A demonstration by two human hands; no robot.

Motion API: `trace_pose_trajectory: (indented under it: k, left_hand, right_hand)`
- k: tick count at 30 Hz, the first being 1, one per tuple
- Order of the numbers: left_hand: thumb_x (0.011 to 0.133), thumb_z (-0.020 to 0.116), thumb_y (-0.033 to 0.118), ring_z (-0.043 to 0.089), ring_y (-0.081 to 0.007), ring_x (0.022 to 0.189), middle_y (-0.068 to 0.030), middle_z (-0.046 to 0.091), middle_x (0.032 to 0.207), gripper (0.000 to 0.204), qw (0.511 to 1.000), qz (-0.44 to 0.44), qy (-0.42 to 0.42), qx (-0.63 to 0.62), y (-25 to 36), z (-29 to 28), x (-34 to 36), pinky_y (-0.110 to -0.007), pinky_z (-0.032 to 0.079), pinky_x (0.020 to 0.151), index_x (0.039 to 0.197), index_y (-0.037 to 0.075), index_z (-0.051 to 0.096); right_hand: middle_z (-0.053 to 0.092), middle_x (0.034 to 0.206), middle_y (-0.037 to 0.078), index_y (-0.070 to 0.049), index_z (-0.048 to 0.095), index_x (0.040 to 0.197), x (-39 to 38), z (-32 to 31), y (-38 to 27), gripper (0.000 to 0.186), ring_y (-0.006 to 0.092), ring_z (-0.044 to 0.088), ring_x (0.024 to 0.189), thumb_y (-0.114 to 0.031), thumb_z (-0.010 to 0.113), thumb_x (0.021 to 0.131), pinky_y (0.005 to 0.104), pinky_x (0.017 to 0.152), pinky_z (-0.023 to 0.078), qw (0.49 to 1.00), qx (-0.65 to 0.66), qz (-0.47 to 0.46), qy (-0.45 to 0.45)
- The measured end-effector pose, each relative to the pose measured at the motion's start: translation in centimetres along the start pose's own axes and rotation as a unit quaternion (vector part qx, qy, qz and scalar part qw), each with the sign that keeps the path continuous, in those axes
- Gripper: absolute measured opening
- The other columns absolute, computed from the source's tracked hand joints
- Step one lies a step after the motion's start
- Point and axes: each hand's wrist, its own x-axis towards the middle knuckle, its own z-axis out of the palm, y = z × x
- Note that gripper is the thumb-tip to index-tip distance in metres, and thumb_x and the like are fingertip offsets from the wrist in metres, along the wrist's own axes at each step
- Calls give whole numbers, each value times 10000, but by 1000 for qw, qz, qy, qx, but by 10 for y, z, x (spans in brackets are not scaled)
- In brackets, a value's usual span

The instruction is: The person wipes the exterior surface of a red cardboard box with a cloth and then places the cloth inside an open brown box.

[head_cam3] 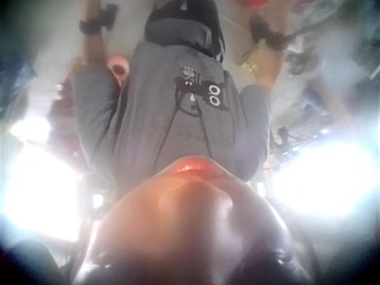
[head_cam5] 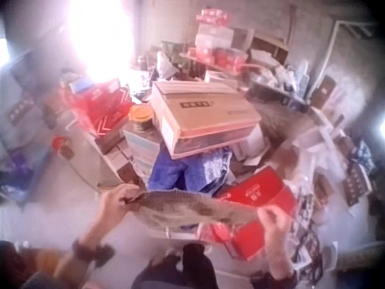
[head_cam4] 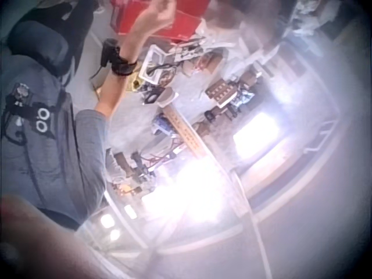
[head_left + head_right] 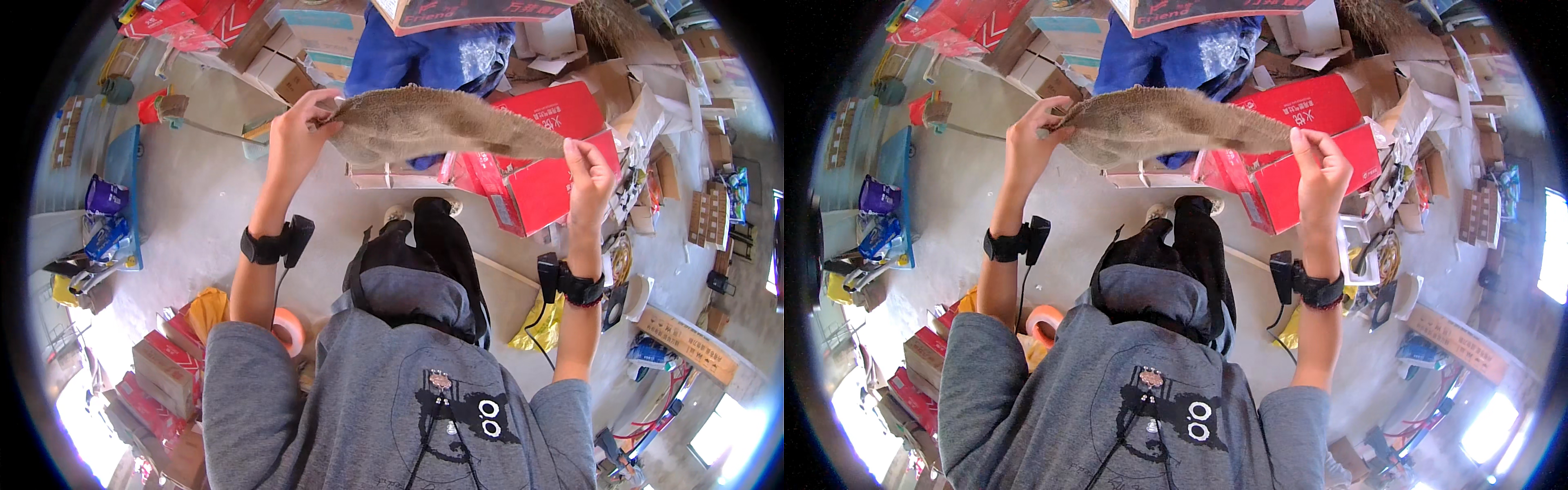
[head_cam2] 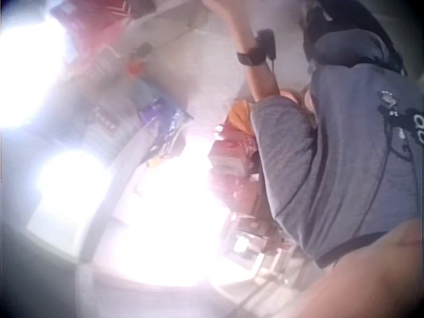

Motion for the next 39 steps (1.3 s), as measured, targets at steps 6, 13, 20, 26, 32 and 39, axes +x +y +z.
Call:
trace_pose_trajectory:
  k: [6,13,20,26,32,39]
  left_hand:
    - [687,718,94,602,-177,744,-20,663,764,267,987,88,62,123,-14,-5,10,-324,405,729,940,133,640]
    - [684,697,118,566,-131,749,29,612,684,110,972,46,132,188,-4,5,7,-318,355,755,785,148,663]
    - [731,667,133,564,-113,617,-4,616,627,59,956,7,209,206,-4,17,2,-271,384,691,784,154,682]
    - [822,560,34,608,-91,817,-39,657,899,256,822,-166,53,-543,-43,47,16,-231,466,675,1047,138,625]
    - [881,438,-38,596,-122,879,-43,603,1006,222,680,-142,-223,-684,26,65,14,-258,489,781,1048,52,551]
    - [838,489,-66,570,-59,850,-9,604,911,188,799,-15,-366,-477,89,73,13,-190,447,715,1006,-2,544]
  right_hand:
    - [572,763,-39,11,627,871,16,-4,-20,120,21,488,723,-108,607,871,148,659,383,999,18,-40,-4]
    - [565,779,-35,17,615,873,6,-11,-45,112,17,472,720,-94,602,870,146,653,367,995,-30,-97,-8]
    - [521,774,-52,2,589,829,-9,-19,-70,90,11,407,689,-77,590,871,146,625,322,992,-36,-119,-35]
    - [584,796,53,-13,575,779,-22,-19,-88,61,144,536,734,-46,612,813,254,685,424,905,-130,-216,-342]
    - [580,770,76,-4,575,772,-18,12,-88,77,212,563,761,0,645,741,304,690,447,909,-161,-206,-325]
    - [559,1009,68,-33,645,769,-9,36,-78,84,190,576,861,-31,699,705,296,732,477,897,-120,-240,-352]
